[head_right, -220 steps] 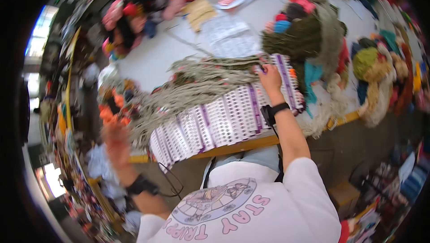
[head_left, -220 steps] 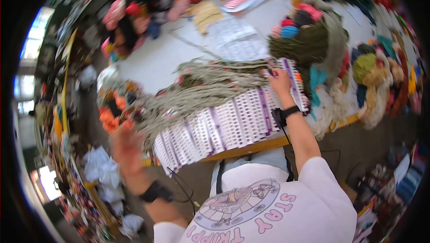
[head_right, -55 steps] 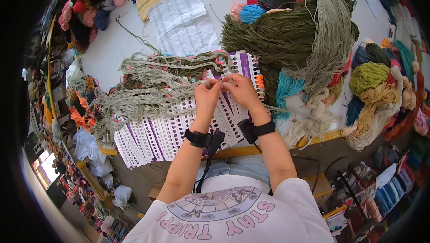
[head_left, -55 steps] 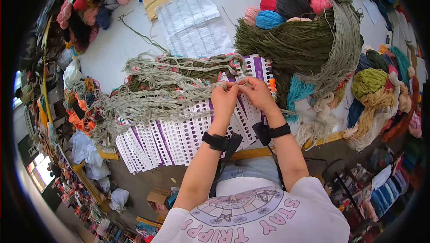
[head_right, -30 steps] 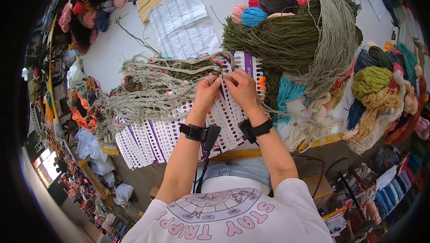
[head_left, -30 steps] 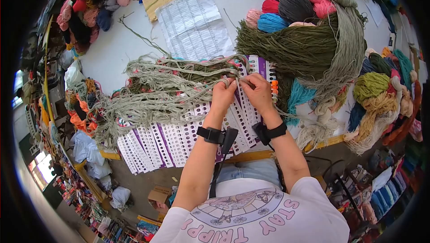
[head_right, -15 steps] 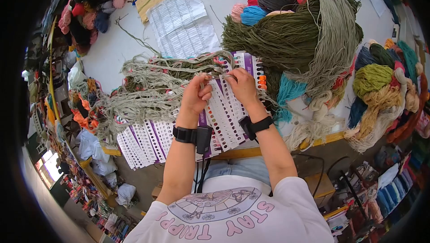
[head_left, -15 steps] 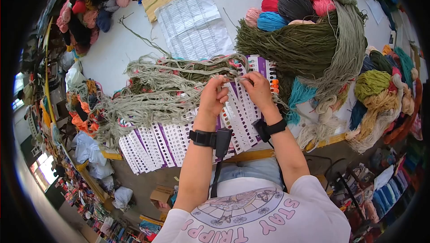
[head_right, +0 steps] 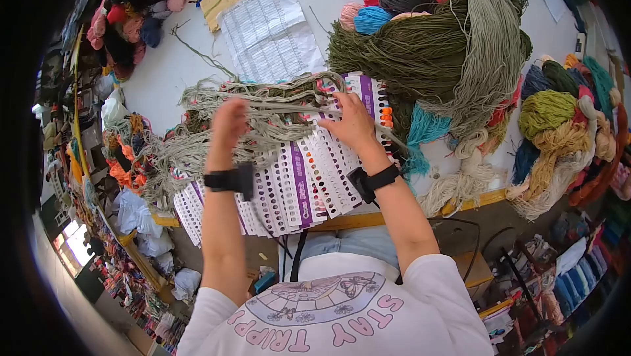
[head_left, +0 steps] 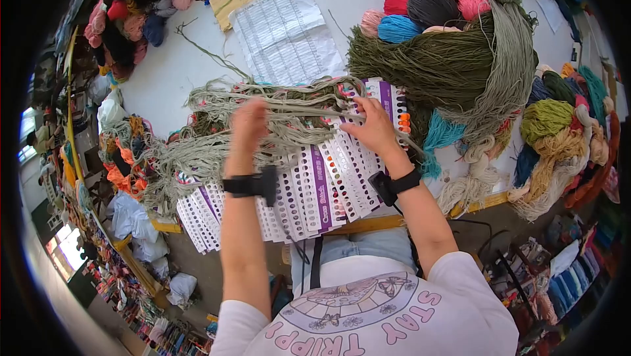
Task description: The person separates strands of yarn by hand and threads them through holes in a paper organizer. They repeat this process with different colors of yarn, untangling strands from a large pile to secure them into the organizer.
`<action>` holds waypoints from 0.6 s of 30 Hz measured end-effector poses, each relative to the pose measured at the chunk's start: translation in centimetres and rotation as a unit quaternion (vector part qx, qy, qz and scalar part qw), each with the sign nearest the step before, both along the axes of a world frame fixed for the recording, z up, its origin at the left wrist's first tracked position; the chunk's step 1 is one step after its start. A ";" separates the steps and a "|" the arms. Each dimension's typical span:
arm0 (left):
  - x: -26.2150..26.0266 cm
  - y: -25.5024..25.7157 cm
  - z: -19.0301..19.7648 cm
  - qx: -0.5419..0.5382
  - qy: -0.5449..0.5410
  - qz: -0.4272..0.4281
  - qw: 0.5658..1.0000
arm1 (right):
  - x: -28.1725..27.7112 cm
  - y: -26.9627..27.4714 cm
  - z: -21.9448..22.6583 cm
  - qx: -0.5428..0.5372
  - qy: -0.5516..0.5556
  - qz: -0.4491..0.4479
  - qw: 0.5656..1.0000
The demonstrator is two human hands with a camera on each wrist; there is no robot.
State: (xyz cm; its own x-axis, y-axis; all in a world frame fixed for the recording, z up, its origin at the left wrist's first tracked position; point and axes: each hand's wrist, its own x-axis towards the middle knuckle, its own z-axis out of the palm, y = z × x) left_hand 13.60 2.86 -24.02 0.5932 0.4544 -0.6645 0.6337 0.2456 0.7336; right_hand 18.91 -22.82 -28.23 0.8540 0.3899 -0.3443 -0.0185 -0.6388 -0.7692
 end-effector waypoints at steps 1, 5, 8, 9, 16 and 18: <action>-1.0 4.6 0.8 -0.088 0.000 0.131 0.987 | -0.1 0.2 0.3 -0.035 -0.025 0.020 0.999; -4.5 10.0 3.3 -0.140 -0.152 0.229 0.951 | -0.6 0.7 0.5 -0.060 -0.042 0.041 0.996; -8.5 13.4 0.5 -0.373 -0.366 0.346 0.779 | -0.6 0.7 0.8 -0.069 -0.014 0.037 0.997; -8.4 12.7 0.9 -0.319 -0.347 0.347 0.811 | -0.6 0.6 0.8 -0.067 -0.016 0.035 0.997; -2.1 -1.4 0.5 0.270 -0.187 -0.123 0.937 | -0.8 0.8 0.7 -0.070 -0.030 0.026 0.997; -0.1 -6.8 -0.7 0.362 -0.198 -0.281 0.866 | -0.9 0.9 0.6 -0.065 -0.035 0.024 0.997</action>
State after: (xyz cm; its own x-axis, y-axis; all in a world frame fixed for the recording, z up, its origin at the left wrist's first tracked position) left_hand 13.51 -3.90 -24.67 0.9725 0.2322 -0.0199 0.1673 -0.6361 0.7532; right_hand 18.03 -21.93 -27.63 0.8598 0.3861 -0.3341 0.0652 -0.7321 -0.6781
